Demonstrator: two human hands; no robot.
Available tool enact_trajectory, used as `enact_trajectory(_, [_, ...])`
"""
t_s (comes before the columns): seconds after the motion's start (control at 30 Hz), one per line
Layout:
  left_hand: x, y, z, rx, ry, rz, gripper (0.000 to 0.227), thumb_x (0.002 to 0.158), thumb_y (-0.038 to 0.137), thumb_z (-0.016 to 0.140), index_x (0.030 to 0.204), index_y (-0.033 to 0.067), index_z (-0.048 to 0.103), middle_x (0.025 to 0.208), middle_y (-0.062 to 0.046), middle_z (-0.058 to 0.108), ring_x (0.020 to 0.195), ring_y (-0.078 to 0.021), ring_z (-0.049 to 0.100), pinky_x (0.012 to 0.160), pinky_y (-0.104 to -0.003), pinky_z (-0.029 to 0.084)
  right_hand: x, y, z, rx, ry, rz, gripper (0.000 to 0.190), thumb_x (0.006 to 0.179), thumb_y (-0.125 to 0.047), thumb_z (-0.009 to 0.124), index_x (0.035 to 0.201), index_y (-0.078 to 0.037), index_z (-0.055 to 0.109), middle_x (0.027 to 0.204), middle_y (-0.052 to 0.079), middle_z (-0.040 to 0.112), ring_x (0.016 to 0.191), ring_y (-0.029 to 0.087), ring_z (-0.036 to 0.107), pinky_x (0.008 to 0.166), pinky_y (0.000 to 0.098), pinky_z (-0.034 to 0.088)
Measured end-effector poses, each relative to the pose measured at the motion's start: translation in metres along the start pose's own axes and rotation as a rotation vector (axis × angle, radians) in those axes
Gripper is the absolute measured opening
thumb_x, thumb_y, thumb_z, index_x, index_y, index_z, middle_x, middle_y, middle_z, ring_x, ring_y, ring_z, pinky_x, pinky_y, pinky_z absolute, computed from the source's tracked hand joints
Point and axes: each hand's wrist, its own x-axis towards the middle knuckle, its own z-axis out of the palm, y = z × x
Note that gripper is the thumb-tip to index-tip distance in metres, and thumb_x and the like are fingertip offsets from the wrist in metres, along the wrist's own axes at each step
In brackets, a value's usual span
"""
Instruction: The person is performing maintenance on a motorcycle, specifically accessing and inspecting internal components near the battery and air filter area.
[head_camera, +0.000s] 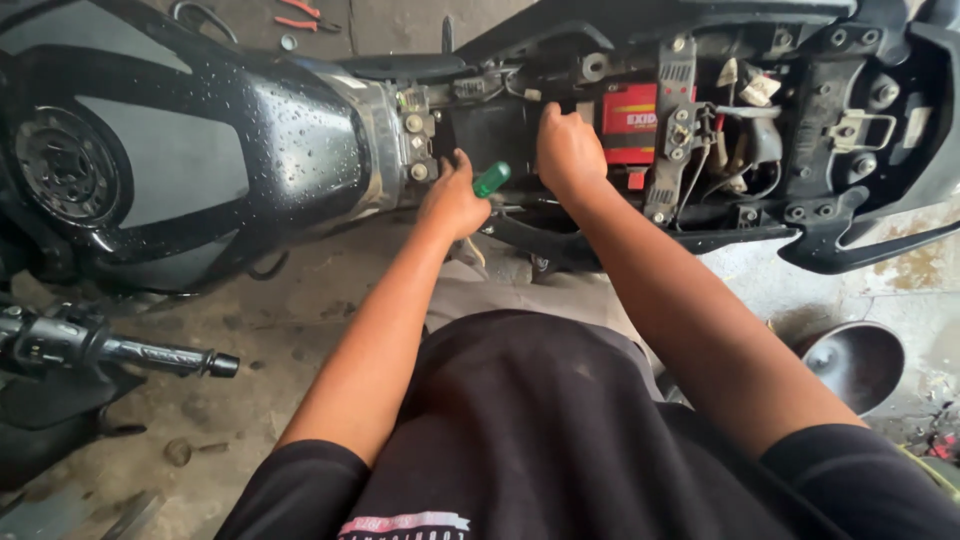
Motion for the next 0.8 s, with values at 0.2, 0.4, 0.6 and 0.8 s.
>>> enact_trajectory(0.2, [-0.002,-0.011,0.018,-0.051,0.120,0.087,0.090,0.083,0.025,0.076,0.153,-0.0073,0.030,0.150,-0.048,0.017,0.134,-0.0553,0.042,0.111,-0.046,0.041,-0.054,-0.015,-0.071,0.274,0.038,-0.091,0.038,0.084,-0.007,0.074,0.121,-0.002,0.067,0.107,0.022,0.074,0.101,0.043,0.072,0.087,0.0477,0.056])
enact_trajectory(0.4, [-0.098,0.089,-0.037,-0.075,0.012,0.314,0.040,0.084,0.015,0.073,0.121,0.0036,0.065,0.126,-0.024,0.067,0.117,-0.0419,0.067,0.096,-0.048,0.054,-0.121,-0.026,-0.130,1.021,-0.261,-0.378,0.059,0.089,0.001,0.076,0.142,-0.003,0.050,0.134,0.013,0.064,0.124,0.024,0.062,0.101,0.0378,0.054])
enact_trajectory(0.6, [-0.112,0.105,-0.073,-0.474,-0.266,0.571,0.053,0.074,0.022,0.083,0.122,0.0108,0.063,0.114,-0.014,0.074,0.101,-0.0337,0.072,0.087,-0.042,0.057,-0.172,-0.009,-0.191,0.920,0.218,-0.503,0.033,0.110,0.002,0.063,0.137,-0.002,0.044,0.122,0.014,0.066,0.113,0.018,0.070,0.098,0.0310,0.060])
enact_trajectory(0.8, [-0.041,0.070,-0.028,0.034,0.003,0.541,0.022,0.095,0.018,0.071,0.115,0.0129,0.076,0.111,-0.016,0.073,0.102,-0.0382,0.069,0.088,-0.048,0.054,-0.174,-0.022,-0.235,0.802,0.348,-0.591,0.031,0.119,0.002,0.061,0.142,-0.003,0.040,0.129,0.013,0.065,0.112,0.018,0.067,0.099,0.0309,0.059])
